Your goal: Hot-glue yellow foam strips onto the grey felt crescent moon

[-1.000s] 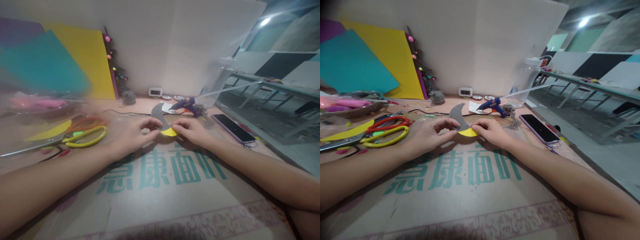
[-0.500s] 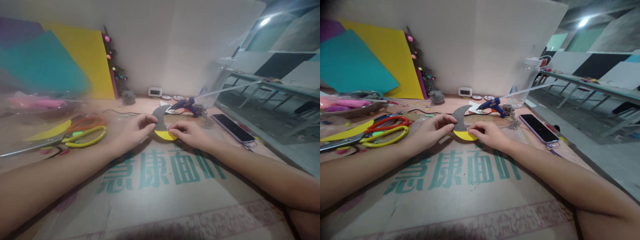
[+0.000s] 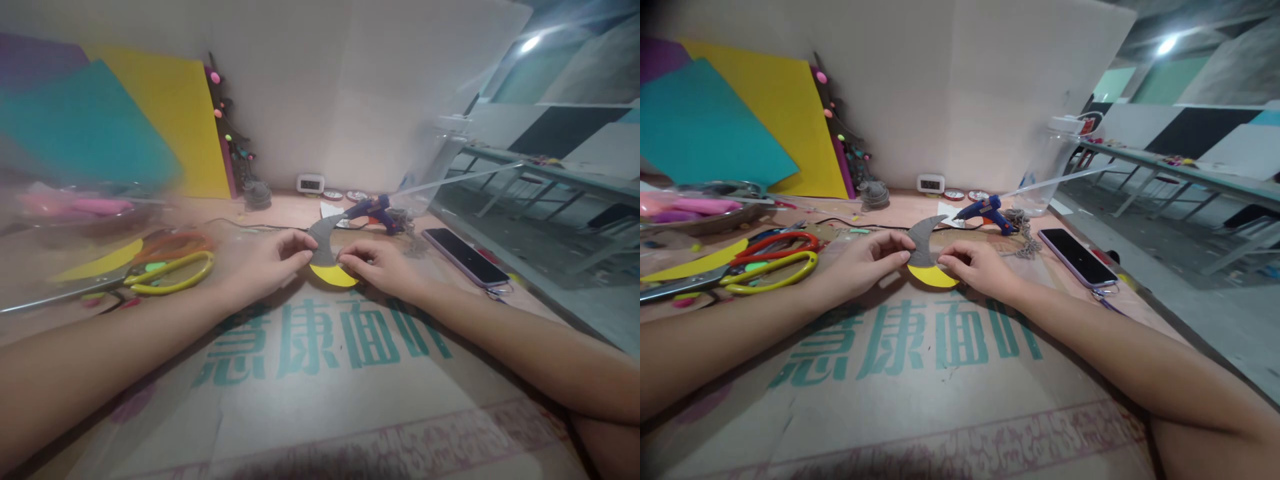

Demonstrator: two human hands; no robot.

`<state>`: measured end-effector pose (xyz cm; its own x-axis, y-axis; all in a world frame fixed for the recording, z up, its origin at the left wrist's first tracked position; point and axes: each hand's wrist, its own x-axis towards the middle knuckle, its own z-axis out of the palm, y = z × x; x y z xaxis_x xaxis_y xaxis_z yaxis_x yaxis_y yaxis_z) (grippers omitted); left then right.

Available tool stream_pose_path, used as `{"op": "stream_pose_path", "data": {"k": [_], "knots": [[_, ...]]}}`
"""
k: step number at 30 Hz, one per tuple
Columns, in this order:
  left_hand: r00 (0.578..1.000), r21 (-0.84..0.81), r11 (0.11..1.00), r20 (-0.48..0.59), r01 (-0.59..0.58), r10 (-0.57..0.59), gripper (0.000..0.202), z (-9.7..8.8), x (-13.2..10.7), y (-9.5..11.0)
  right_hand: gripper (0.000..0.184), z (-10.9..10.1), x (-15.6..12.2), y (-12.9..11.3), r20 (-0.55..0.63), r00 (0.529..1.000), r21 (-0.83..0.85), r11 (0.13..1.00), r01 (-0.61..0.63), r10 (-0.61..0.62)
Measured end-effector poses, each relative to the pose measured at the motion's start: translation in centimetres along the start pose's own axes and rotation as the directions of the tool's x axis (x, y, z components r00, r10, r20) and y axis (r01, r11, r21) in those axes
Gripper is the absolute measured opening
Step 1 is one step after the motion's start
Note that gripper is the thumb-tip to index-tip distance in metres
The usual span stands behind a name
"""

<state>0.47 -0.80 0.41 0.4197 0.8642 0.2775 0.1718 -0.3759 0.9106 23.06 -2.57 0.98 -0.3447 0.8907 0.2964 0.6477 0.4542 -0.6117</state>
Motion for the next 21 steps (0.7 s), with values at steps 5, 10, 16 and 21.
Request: {"op": "stream_pose_path", "data": {"k": [5, 10, 16, 21], "knots": [[1.0, -0.006, 1.0, 0.019, 0.01, -0.01, 0.017, 0.06, -0.12, -0.05, 0.024, -0.01, -0.06, 0.16, 0.056, 0.998, -0.031, 1.0, 0.005, -0.003], [1.0, -0.006, 1.0, 0.013, -0.022, 0.022, 0.018, 0.01, -0.02, -0.53, 0.03, -0.3, 0.0, 0.0, -0.002, 0.997, 0.025, 0.997, 0.076, -0.076], [0.998, 0.09, 0.994, 0.032, -0.056, 0.053, 0.018, -0.1, -0.1, -0.42, 0.024, -0.23, 0.18, -0.06, 0.016, 0.987, -0.039, 0.987, 0.158, -0.157], [0.991, 0.1, 0.987, 0.068, -0.122, 0.116, 0.026, -0.01, -0.24, -0.66, 0.015, 0.26, 0.09, -0.29, 0.042, 0.986, -0.006, 0.987, 0.162, -0.161]]}}
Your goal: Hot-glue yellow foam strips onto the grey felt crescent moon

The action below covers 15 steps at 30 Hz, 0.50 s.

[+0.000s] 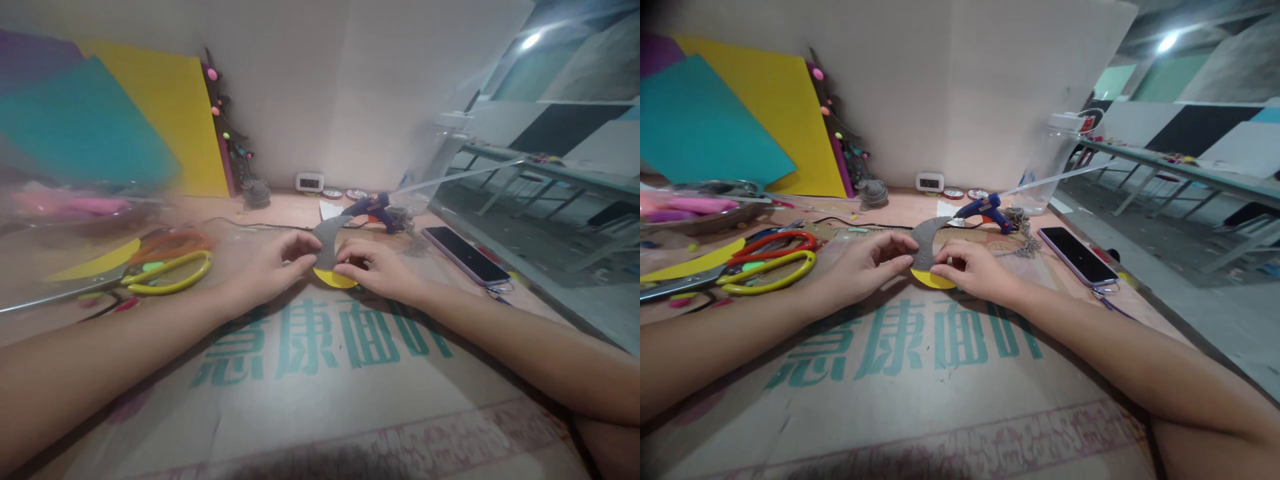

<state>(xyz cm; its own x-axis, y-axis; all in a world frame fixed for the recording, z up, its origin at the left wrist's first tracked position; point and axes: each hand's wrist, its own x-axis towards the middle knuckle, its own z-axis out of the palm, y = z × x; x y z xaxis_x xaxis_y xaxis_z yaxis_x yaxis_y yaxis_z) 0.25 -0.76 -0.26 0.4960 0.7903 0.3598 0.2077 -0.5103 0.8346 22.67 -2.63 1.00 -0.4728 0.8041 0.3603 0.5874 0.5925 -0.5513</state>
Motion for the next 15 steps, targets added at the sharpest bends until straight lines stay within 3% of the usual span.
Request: {"op": "stream_pose_path", "data": {"k": [5, 7, 9, 11, 15], "knots": [[0.998, -0.243, 0.969, 0.03, 0.054, -0.049, 0.051, 0.27, 0.09, 0.3, 0.015, 0.0, -0.1, -0.15, -0.013, 0.999, 0.023, 0.999, -0.047, 0.048], [0.997, -0.172, 0.983, 0.041, 0.068, -0.061, 0.046, 0.16, 0.16, 0.33, 0.015, -0.01, -0.15, -0.11, -0.013, 0.999, 0.028, 0.998, -0.047, 0.048], [0.995, 0.016, 0.997, 0.072, 0.074, -0.075, 0.033, -0.04, 0.2, 0.25, 0.016, -0.02, -0.19, -0.09, -0.016, 0.999, 0.019, 0.999, -0.033, 0.033], [0.991, 0.163, 0.984, 0.1, 0.073, -0.09, 0.033, -0.23, 0.19, 0.2, 0.016, -0.05, -0.18, -0.12, -0.019, 1.0, 0.007, 1.0, -0.017, 0.017], [0.989, 0.2, 0.976, 0.105, 0.082, -0.104, 0.035, -0.35, 0.15, 0.29, 0.02, -0.28, -0.12, -0.23, -0.002, 0.999, 0.012, 0.999, 0.036, -0.036]]}}
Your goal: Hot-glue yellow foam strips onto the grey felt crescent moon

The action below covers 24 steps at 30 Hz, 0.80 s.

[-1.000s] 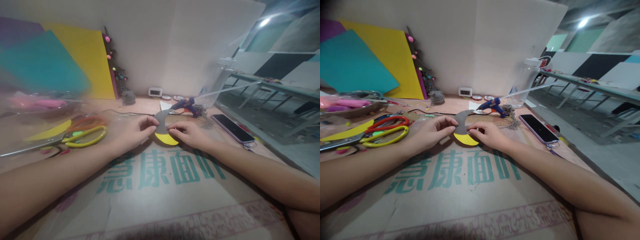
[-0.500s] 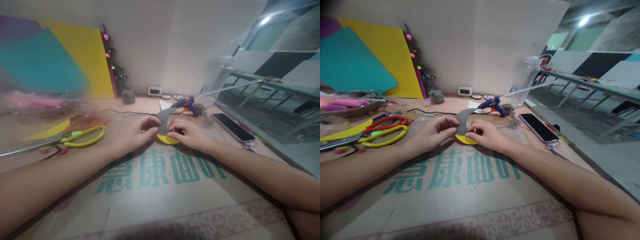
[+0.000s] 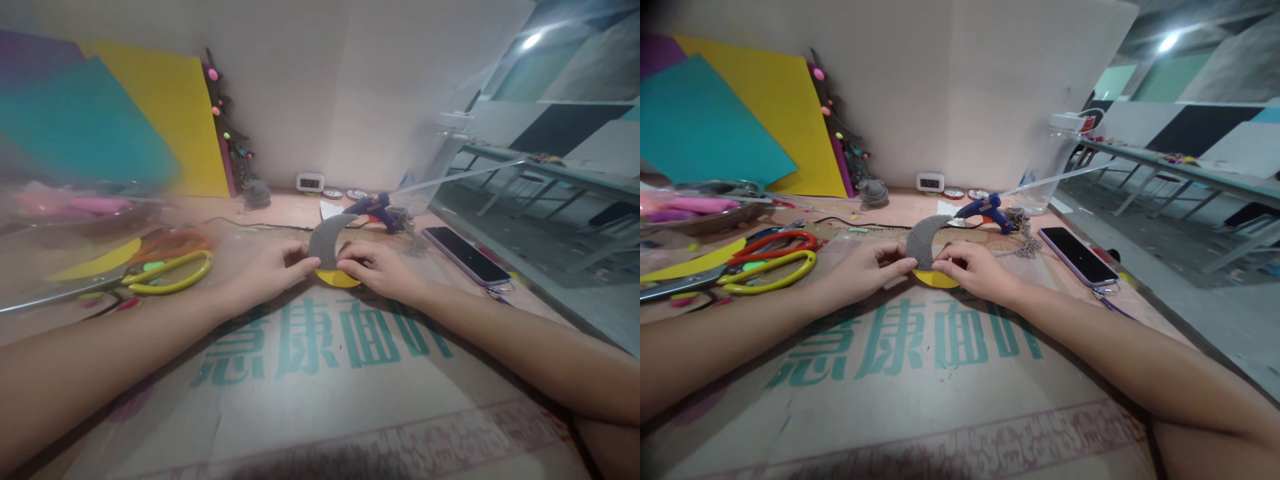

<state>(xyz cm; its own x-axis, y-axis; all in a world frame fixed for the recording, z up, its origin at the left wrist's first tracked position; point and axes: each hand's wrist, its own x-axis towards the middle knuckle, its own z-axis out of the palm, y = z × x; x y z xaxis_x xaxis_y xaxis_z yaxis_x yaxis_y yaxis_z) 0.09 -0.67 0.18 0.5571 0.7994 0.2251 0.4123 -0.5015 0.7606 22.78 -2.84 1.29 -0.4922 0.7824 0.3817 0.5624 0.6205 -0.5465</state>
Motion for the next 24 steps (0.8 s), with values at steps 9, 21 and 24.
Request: {"op": "stream_pose_path", "data": {"k": [9, 21, 24], "knots": [[0.994, -0.102, 0.991, -0.05, 0.089, -0.094, 0.036, 0.0, 0.2, -0.1, 0.018, 0.1, -0.1, 0.8, -0.203, 0.977, -0.086, 0.993, -0.087, 0.068], [0.993, -0.172, 0.982, -0.072, 0.083, -0.097, 0.031, -0.1, 0.2, 0.2, 0.016, 0.1, -0.4, 0.8, -0.217, 0.955, -0.248, 0.957, 0.148, -0.204], [0.992, -0.17, 0.982, -0.073, 0.087, -0.101, 0.03, -0.1, 0.2, 0.4, 0.018, 0.1, -0.4, 1.0, -0.233, 0.945, -0.24, 0.955, 0.174, -0.231]]}}
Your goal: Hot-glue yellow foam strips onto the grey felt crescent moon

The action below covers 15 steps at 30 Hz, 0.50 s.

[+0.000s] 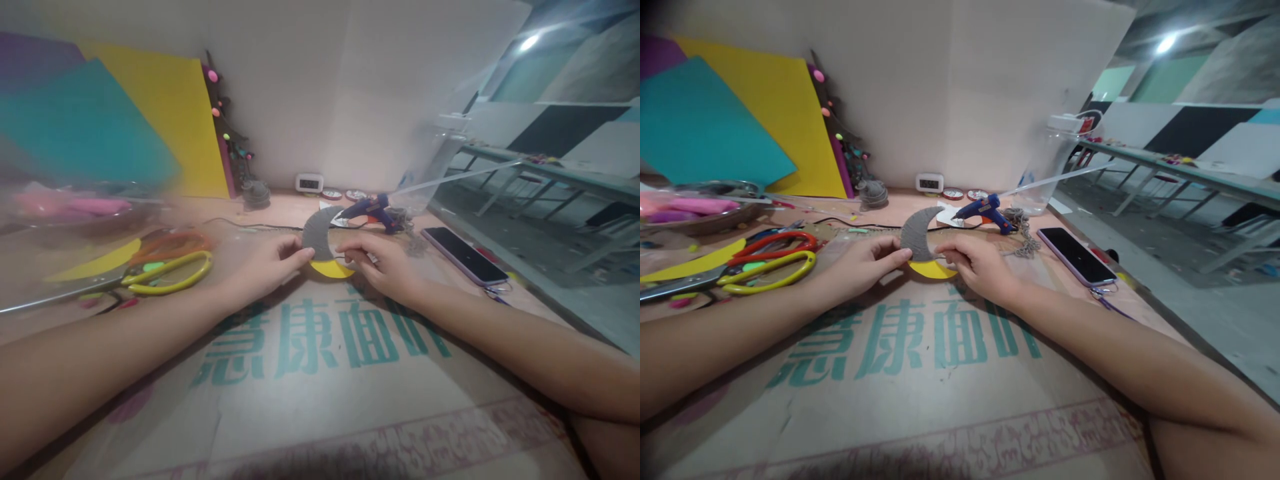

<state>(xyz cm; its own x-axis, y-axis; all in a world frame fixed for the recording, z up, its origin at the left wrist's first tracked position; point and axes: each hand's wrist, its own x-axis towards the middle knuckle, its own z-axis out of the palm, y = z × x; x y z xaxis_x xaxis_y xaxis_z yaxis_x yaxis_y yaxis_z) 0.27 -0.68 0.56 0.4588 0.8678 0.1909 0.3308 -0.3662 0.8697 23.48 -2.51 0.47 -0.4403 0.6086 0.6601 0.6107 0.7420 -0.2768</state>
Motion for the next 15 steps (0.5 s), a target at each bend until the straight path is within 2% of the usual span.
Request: {"op": "stream_pose_path", "data": {"k": [5, 11, 15], "knots": [[1.0, 0.015, 1.0, -0.004, -0.02, 0.02, 0.032, -0.05, -0.04, -0.14, 0.017, -0.1, 0.01, -0.33, 0.049, 0.996, 0.003, 0.998, -0.07, 0.07], [0.999, -0.004, 0.999, -0.033, -0.035, 0.035, 0.035, -0.11, 0.14, -0.63, 0.029, -0.33, 0.01, -0.52, 0.079, 0.997, -0.006, 1.0, -0.022, 0.023], [0.997, -0.074, 0.997, -0.065, -0.036, 0.032, 0.035, -0.08, 0.24, -0.89, 0.026, -0.2, 0.07, -0.31, 0.073, 0.991, -0.043, 0.993, -0.108, 0.111]]}}
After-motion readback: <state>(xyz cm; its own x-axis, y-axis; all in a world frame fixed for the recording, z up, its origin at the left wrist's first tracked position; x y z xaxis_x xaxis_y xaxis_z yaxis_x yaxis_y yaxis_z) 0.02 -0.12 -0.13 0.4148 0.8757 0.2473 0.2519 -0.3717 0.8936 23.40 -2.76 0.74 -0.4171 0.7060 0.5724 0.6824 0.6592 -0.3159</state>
